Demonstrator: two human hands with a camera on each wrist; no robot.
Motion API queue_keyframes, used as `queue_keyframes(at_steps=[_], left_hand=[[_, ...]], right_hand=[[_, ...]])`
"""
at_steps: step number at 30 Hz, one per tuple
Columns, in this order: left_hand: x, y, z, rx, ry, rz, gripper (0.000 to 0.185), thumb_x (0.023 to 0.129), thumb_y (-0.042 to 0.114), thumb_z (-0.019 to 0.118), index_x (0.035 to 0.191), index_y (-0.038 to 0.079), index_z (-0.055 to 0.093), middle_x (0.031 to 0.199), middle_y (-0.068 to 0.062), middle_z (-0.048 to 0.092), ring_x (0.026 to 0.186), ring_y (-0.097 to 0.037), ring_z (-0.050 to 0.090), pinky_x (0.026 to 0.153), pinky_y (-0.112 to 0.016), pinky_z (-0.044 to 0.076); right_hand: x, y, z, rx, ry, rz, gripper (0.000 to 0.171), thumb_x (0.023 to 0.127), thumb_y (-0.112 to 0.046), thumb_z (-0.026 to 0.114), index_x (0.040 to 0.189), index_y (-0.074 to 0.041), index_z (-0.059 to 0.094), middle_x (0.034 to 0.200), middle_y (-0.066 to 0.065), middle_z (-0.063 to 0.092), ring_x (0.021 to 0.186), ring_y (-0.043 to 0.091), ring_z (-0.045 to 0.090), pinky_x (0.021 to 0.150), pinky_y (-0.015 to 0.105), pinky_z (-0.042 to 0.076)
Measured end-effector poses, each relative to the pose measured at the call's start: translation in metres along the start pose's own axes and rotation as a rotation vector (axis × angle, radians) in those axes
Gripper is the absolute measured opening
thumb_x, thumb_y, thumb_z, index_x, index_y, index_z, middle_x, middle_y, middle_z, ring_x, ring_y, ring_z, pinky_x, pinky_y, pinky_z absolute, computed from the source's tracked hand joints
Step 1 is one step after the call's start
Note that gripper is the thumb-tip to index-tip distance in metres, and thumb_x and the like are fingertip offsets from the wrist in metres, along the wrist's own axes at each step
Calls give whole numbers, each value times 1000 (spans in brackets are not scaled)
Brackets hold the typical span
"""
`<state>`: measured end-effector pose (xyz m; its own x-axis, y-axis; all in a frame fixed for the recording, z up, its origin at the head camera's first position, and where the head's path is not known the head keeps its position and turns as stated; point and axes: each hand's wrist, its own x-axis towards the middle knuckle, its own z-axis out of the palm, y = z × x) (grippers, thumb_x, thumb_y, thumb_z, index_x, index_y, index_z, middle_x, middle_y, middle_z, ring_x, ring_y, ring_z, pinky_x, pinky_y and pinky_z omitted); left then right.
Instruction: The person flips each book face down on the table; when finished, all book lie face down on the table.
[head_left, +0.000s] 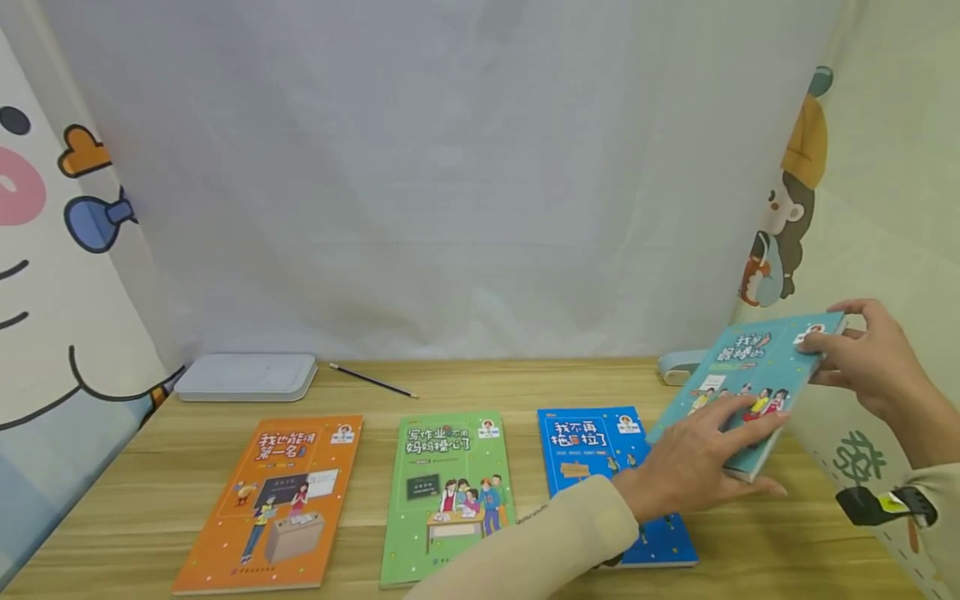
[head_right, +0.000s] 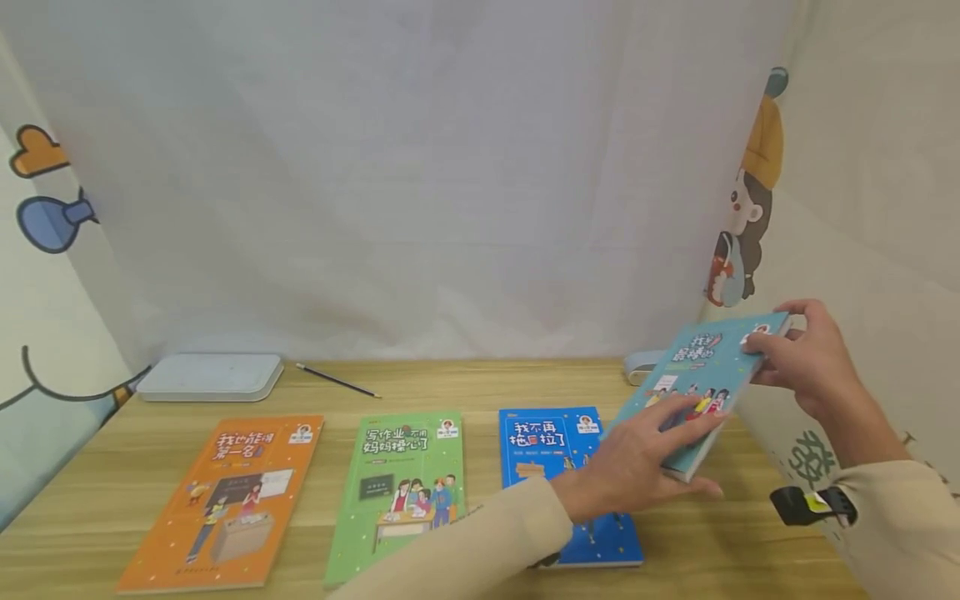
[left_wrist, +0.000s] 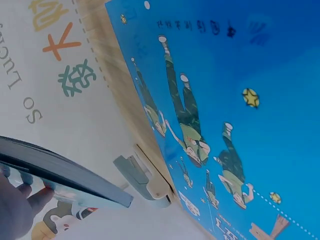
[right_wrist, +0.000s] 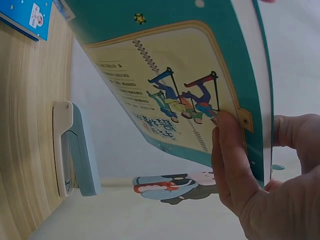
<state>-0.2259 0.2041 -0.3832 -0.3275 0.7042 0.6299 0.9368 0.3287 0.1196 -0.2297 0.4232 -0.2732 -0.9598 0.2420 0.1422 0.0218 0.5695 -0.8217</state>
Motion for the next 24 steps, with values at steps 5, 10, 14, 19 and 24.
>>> queue_keyframes(at_steps=[5, 10, 14, 19, 24], left_hand=[[0, -1, -2, -49, -30, -21, 70, 92, 48, 68, 153, 25, 43, 148, -2, 51, 132, -9, 53, 104, -11, 39], [-1, -2, -6, -92, -7, -40, 60, 97, 36, 65, 151, 20, 46, 145, -3, 58, 127, -8, 60, 99, -12, 45], [0, -4, -8, -169, 15, -72, 57, 97, 26, 66, 150, 18, 47, 143, -2, 60, 125, -7, 60, 99, -12, 45], [1, -5, -9, -277, 11, -155, 57, 97, 15, 65, 151, 18, 46, 142, -2, 61, 127, -8, 58, 100, -11, 44], [-2, -6, -6, -325, 72, -218, 54, 96, 0, 62, 147, 17, 52, 134, -6, 65, 101, 1, 64, 74, -2, 44]], right_hand=[[0, 2, 0, -9, -13, -3, 57, 99, -6, 50, 136, 13, 10, 86, 2, 59, 63, 6, 70, 63, 31, 62], [0, 3, 0, -24, -19, -13, 62, 99, -6, 50, 140, 14, 7, 97, 20, 58, 64, 5, 70, 63, 32, 62], [-2, 4, 1, -16, -22, -15, 64, 99, -5, 49, 141, 14, 6, 113, 43, 48, 64, 5, 69, 63, 33, 62], [-2, 3, 4, -36, -25, -27, 66, 98, -4, 51, 144, 14, 6, 125, 52, 37, 64, 6, 68, 62, 33, 62], [-2, 2, 10, -56, -29, -43, 66, 98, -4, 52, 145, 14, 8, 122, 50, 41, 63, 7, 69, 61, 32, 62]])
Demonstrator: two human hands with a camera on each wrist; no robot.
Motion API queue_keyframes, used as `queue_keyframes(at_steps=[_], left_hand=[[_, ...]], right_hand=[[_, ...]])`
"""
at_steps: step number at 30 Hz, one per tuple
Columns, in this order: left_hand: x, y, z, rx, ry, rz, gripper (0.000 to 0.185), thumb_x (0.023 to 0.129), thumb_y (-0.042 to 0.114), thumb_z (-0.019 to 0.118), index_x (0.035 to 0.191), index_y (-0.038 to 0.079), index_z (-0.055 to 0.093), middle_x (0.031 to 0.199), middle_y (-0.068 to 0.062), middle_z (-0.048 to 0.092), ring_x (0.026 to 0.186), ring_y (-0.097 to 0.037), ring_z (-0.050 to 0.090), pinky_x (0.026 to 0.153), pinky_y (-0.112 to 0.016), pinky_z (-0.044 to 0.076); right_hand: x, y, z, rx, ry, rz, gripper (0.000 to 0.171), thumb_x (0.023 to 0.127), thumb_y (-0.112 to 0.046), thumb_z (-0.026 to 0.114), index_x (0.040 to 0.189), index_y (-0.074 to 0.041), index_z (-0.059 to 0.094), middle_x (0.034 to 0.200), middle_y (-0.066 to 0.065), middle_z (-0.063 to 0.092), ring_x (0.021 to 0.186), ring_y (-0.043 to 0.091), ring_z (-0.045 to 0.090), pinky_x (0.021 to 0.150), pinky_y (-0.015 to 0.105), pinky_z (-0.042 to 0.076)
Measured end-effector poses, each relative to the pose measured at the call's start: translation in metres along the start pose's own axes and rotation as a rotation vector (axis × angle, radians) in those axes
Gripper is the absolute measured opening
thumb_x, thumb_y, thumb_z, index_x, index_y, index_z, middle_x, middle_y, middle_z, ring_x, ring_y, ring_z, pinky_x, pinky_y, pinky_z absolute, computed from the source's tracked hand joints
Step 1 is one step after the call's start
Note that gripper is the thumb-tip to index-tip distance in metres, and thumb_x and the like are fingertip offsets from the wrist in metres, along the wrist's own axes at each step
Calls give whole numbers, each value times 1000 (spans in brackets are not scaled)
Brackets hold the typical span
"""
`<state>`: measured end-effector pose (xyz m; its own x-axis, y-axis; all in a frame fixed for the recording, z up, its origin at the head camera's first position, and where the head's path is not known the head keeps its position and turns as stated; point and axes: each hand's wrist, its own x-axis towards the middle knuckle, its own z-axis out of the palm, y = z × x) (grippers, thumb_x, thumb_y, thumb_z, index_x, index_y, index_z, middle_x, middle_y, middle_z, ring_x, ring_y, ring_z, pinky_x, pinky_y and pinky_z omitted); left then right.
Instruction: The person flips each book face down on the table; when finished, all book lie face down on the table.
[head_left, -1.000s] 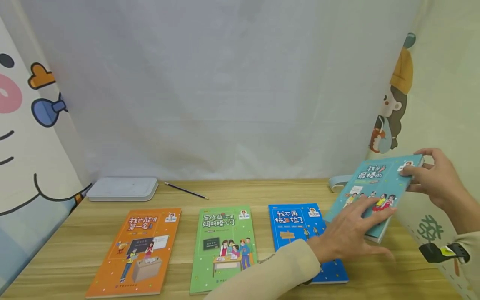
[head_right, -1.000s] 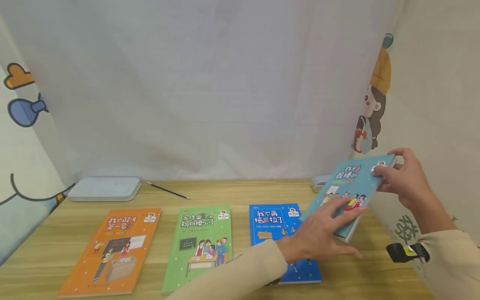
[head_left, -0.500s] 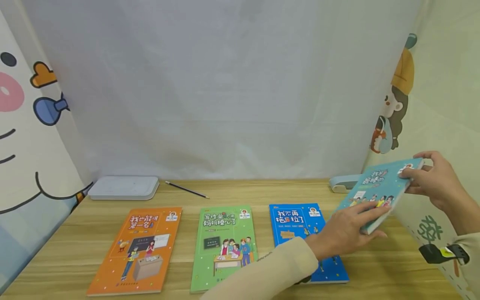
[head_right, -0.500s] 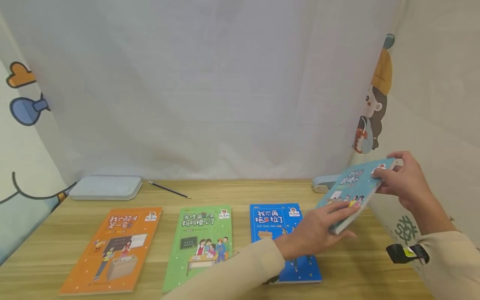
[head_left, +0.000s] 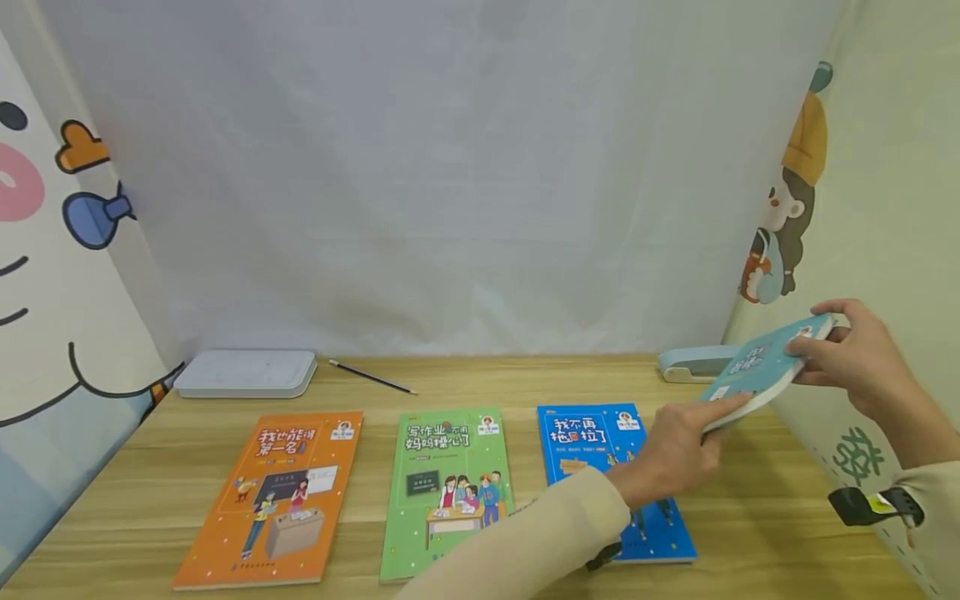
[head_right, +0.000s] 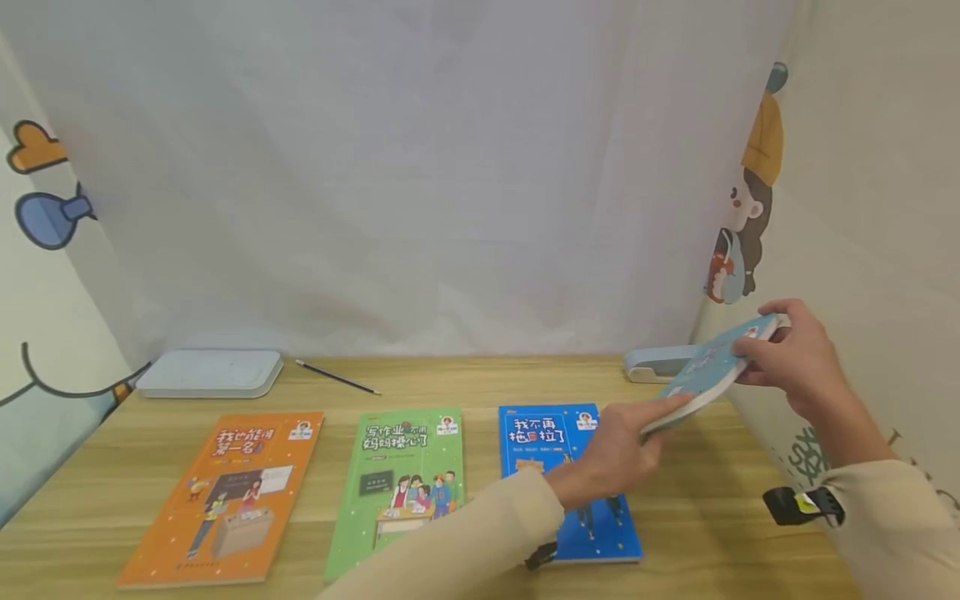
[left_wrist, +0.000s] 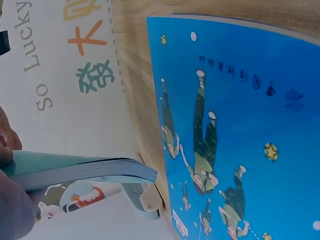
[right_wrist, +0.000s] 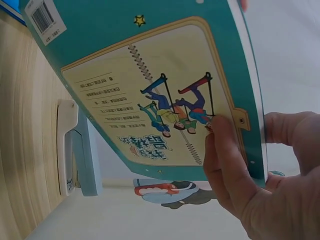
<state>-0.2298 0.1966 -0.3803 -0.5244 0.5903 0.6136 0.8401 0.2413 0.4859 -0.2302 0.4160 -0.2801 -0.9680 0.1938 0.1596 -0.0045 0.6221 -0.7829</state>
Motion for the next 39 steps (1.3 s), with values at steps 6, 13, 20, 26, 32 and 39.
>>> queue_keyframes(at_steps=[6, 13, 20, 26, 32, 39], left_hand=[[-3, -5, -3, -20, 111, 25, 53, 93, -6, 61, 142, 13, 57, 126, -12, 69, 77, 1, 58, 61, -1, 39], [-1, -8, -9, -26, 170, 55, 49, 91, -6, 63, 138, 8, 60, 124, -11, 70, 90, 0, 66, 75, -2, 45], [-1, -11, -13, -62, 179, 53, 48, 90, -7, 63, 137, 6, 61, 119, -12, 73, 69, 0, 58, 64, -1, 41], [-3, -13, -14, -186, 193, -62, 51, 92, -6, 61, 140, 10, 59, 117, -15, 73, 85, -2, 69, 63, -3, 46], [-4, -12, -18, -331, 182, -190, 53, 94, -4, 59, 143, 15, 56, 121, -19, 71, 98, -11, 71, 69, -8, 51], [-4, -12, -19, -435, 192, -244, 51, 96, -2, 58, 144, 17, 56, 129, -16, 67, 106, -15, 70, 72, -10, 51]], right_hand=[[0, -5, 6, 2, 26, -41, 64, 99, -8, 53, 144, 13, 13, 104, 32, 54, 62, 6, 68, 62, 30, 62], [0, -10, 10, 9, 37, -48, 68, 100, -14, 56, 146, 12, 13, 100, 20, 52, 60, 7, 68, 61, 29, 62], [-3, -10, 11, 88, -1, -1, 88, 102, -24, 55, 154, 7, -9, 115, 29, 42, 62, 7, 70, 62, 28, 62], [-4, -7, 13, 129, -8, -8, 87, 104, -34, 49, 156, 1, -11, 110, 13, 50, 69, 2, 70, 65, 26, 61], [-5, 8, 12, 175, -44, -33, 81, 106, -35, 42, 157, -1, -12, 91, -24, 58, 78, -6, 67, 67, 23, 61], [-6, 25, 16, 145, -60, -38, 78, 106, -34, 43, 160, -7, -8, 114, 6, 64, 85, -11, 64, 72, 23, 61]])
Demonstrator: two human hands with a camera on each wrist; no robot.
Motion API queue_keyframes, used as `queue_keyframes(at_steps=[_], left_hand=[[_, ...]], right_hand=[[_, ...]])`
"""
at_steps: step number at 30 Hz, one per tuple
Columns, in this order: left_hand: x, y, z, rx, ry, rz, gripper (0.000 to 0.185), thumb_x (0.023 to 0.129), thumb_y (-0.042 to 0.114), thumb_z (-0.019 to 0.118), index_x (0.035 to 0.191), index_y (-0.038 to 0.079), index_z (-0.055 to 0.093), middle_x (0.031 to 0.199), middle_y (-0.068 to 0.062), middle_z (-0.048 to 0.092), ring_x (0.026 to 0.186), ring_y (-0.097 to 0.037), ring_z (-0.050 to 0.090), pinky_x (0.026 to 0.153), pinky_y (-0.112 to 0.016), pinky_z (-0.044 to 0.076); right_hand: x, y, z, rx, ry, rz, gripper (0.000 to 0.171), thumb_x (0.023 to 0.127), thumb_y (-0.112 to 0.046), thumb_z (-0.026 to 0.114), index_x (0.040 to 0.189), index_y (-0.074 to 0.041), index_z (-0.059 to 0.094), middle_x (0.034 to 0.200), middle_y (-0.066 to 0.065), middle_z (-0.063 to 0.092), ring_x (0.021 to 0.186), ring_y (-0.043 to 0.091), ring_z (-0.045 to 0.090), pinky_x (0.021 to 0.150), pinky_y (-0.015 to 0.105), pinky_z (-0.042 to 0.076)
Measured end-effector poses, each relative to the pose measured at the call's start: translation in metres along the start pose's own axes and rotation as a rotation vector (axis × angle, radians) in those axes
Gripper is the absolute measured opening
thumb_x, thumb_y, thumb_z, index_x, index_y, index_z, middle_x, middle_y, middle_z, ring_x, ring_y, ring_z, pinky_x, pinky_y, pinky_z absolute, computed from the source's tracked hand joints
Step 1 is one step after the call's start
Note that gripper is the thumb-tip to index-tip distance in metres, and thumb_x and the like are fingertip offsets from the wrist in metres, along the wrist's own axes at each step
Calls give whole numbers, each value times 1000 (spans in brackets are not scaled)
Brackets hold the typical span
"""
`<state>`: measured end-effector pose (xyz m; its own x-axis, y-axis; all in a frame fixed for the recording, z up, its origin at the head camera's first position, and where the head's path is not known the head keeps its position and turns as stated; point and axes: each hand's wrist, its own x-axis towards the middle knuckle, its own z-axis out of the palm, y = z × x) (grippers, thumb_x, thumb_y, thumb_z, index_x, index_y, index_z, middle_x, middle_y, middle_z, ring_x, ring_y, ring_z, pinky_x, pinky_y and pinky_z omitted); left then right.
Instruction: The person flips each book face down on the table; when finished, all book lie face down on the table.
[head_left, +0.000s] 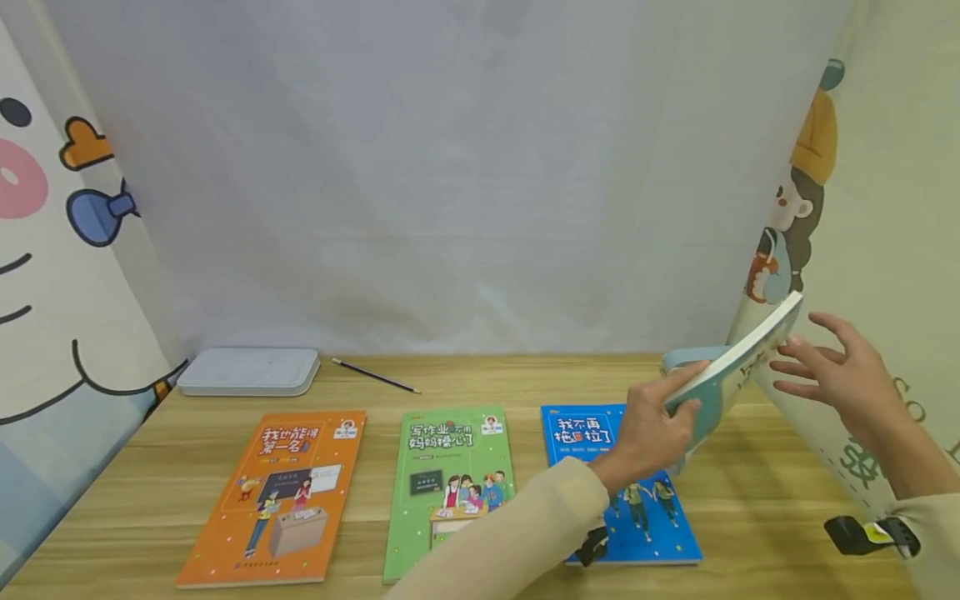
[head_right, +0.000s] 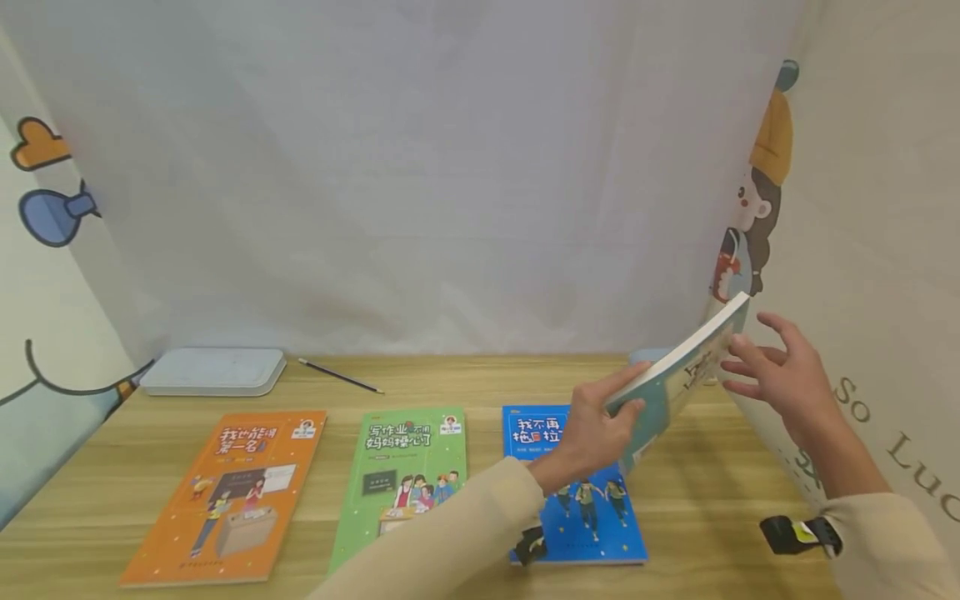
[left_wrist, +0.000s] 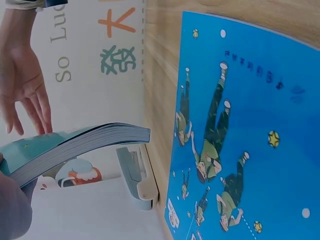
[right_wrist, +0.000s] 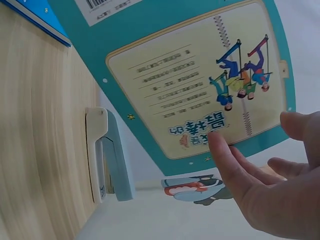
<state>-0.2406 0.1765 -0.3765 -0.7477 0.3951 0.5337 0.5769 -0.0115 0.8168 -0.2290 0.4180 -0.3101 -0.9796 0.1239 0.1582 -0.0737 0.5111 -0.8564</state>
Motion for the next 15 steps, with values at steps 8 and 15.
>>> queue_keyframes(at_steps=[8, 15], left_hand=[[4, 6, 0, -118, 33, -17, 50, 97, -1, 57, 144, 15, 55, 132, -16, 66, 104, -14, 70, 71, -11, 53], [4, 13, 1, -182, 78, -66, 49, 95, -2, 59, 141, 14, 58, 122, -18, 70, 95, -16, 74, 67, -13, 56]], right_hand=[[-3, 26, -8, 363, -132, -5, 82, 104, -15, 52, 161, -13, -6, 124, -11, 59, 92, -9, 65, 75, 19, 59], [-4, 48, -8, 484, -185, -8, 81, 104, -6, 49, 161, -18, -7, 128, -5, 53, 97, -8, 64, 80, 19, 58]])
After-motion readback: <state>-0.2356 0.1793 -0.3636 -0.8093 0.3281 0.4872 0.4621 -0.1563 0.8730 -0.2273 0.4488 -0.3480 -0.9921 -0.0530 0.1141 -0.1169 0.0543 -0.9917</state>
